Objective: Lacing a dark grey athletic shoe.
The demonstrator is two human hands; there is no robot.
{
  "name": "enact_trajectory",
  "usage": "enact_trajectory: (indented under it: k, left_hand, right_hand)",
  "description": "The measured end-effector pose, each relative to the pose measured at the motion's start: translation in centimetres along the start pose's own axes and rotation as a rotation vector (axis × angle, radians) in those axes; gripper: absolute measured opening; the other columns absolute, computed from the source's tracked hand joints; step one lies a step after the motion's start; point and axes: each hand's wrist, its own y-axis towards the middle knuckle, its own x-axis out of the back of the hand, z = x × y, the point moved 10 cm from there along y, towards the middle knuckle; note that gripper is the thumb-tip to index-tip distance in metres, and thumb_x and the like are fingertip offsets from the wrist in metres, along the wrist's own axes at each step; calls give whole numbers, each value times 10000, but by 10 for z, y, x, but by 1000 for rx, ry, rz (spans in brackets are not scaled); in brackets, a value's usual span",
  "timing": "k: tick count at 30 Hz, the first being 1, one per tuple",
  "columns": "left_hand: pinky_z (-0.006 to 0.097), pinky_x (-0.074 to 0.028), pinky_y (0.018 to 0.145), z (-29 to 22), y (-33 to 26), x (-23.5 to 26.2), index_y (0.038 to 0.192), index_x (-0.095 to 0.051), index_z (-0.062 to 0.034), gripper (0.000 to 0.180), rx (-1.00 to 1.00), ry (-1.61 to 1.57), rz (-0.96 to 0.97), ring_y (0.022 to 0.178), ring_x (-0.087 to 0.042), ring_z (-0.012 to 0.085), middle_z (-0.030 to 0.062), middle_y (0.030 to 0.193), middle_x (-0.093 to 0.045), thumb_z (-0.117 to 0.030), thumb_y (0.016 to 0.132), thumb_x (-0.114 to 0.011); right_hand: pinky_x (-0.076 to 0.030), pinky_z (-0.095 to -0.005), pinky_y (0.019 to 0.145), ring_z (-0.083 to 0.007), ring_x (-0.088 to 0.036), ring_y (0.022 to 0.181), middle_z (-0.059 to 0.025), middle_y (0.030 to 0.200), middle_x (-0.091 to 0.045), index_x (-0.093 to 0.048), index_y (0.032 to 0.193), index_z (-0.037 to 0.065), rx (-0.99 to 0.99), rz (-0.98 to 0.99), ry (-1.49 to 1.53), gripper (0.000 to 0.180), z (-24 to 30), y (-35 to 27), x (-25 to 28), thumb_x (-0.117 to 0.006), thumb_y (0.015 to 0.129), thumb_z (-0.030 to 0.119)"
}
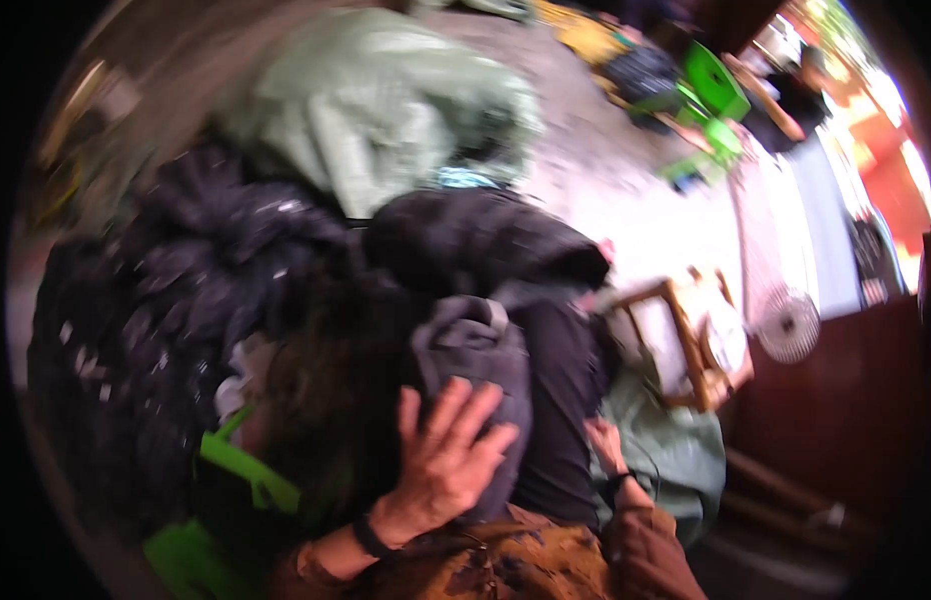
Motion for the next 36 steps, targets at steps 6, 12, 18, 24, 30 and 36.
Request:
enact_trajectory:
  k: [6,12,18,24,30,36]
  left_hand:
    - [611,-111,1145,-12,18,-16,1095,-698,-117,305,-50,-3,112,1409,-288,374,137,1426,-454,-80,804,-617]
    - [635,-99,1134,-6,10,-17,1128,-691,-153,333,-15,63,138,1408,-285,392,145,1416,-463,-88,807,-633]
    - [643,-98,1132,-4,7,-24,1066,-699,-158,273,-22,103,161,1398,-277,437,176,1401,-457,-125,831,-565]
    - [645,-109,1130,-2,8,-22,1061,-697,-172,276,-13,114,157,1394,-284,437,173,1393,-463,-114,825,-568]
    - [650,-138,1123,-10,18,-18,1063,-696,-167,267,-23,98,182,1390,-299,427,159,1394,-468,-99,812,-631]
    - [634,-217,1110,-33,24,7,1107,-660,-75,389,-58,38,170,1328,-409,410,148,1314,-546,-31,724,-713]
  right_hand:
    - [-513,-329,670,-204,-677,730,-100,789,-701,-699,922,-5,-259,228,139,234,-34,-50,11,-582,791,151]
    - [-509,-273,662,-135,-652,727,-82,812,-691,-672,1007,-3,-257,-189,408,245,-15,3,12,-555,877,169]
    - [-520,-378,863,-299,-683,950,-170,953,-712,-706,1051,55,-378,-236,170,286,-21,53,-25,-660,806,196]
    - [-533,-351,722,-244,-698,768,-123,807,-717,-744,891,82,-382,-283,194,206,-9,20,8,-725,774,251]
    - [-513,-290,678,-184,-689,744,-100,826,-714,-717,955,79,-57,-608,190,113,68,-56,117,-677,850,63]
    - [-482,-246,625,-110,-611,676,-60,800,-651,-662,1069,46,154,-568,374,196,183,-109,171,-557,916,-17]
